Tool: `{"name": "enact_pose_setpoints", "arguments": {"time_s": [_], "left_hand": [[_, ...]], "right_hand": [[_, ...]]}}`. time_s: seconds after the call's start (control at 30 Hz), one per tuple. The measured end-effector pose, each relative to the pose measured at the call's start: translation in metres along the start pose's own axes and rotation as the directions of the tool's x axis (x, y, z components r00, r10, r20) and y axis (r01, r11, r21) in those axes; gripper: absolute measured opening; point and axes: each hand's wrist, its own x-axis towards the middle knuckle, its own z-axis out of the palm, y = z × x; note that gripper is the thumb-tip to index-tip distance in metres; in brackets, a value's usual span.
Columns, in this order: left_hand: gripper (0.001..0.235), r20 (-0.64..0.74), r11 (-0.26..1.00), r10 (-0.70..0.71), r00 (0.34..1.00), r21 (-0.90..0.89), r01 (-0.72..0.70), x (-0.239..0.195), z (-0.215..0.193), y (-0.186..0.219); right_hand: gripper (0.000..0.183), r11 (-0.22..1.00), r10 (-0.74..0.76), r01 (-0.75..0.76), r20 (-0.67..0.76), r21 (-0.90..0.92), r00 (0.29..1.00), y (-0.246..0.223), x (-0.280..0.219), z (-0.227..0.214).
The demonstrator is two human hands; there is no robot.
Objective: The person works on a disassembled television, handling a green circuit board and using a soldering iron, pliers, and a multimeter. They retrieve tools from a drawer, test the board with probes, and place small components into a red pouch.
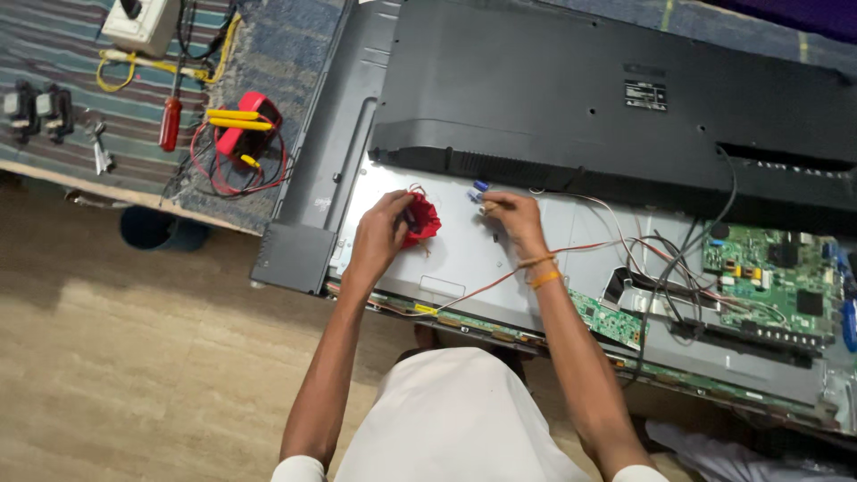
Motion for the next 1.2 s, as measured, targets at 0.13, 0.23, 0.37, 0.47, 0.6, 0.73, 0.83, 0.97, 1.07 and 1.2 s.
{"name": "enact_pose_setpoints", "arguments": {"time_s": [0.13,0.23,0.37,0.47,0.6,0.73,0.83,0.97,1.07,1.2], "left_hand": [[0.044,0.002,0.999,-0.001,1.0,-0.044,0.001,0.0,-0.002,-0.01],[0.043,-0.032,0.997,0.059,0.998,-0.04,-0.06,0.0,0.001,-0.016],[0.043,-0.026,0.993,0.012,1.0,-0.115,-0.014,0.002,-0.002,-0.022],[0.041,-0.045,0.99,-0.006,0.999,-0.143,0.0,-0.001,-0.012,-0.026],[0.042,-0.043,0.996,0.022,0.999,-0.083,-0.025,-0.001,-0.021,-0.026],[0.042,-0.035,0.997,-0.003,0.999,-0.079,0.0,0.0,-0.022,-0.02],[0.041,-0.018,0.996,-0.016,1.0,-0.085,0.014,0.003,-0.019,-0.015],[0.04,-0.009,0.997,-0.022,1.0,-0.07,0.021,0.003,-0.017,-0.013],[0.041,-0.001,0.992,-0.051,0.999,-0.113,0.051,0.0,-0.015,-0.013],[0.04,-0.017,0.995,-0.01,1.0,-0.098,0.008,-0.002,-0.014,-0.015]], "right_hand": [[0.029,0.907,0.08,-0.143,0.17,0.397,0.982,-0.039,-0.02,0.016],[0.03,0.972,-0.183,0.123,0.316,0.202,0.931,-0.07,-0.039,0.058],[0.034,0.99,-0.064,0.097,0.3,-0.099,0.952,-0.091,-0.053,0.095],[0.035,0.987,-0.12,0.139,0.202,-0.085,0.972,-0.087,-0.054,0.081],[0.026,0.968,-0.168,0.162,-0.016,-0.192,0.986,-0.069,-0.042,0.029],[0.024,0.689,-0.173,0.084,-0.051,-0.72,0.984,-0.028,-0.051,0.01],[0.025,0.599,-0.238,0.153,0.008,-0.786,0.971,0.001,-0.054,0.019],[0.019,0.679,-0.367,0.246,-0.029,-0.692,0.93,0.008,-0.025,0.028],[0.024,0.628,-0.488,0.297,-0.067,-0.719,0.87,0.001,0.002,0.033],[0.019,0.547,-0.443,0.256,-0.016,-0.797,0.896,-0.005,0.019,0.042]]}}
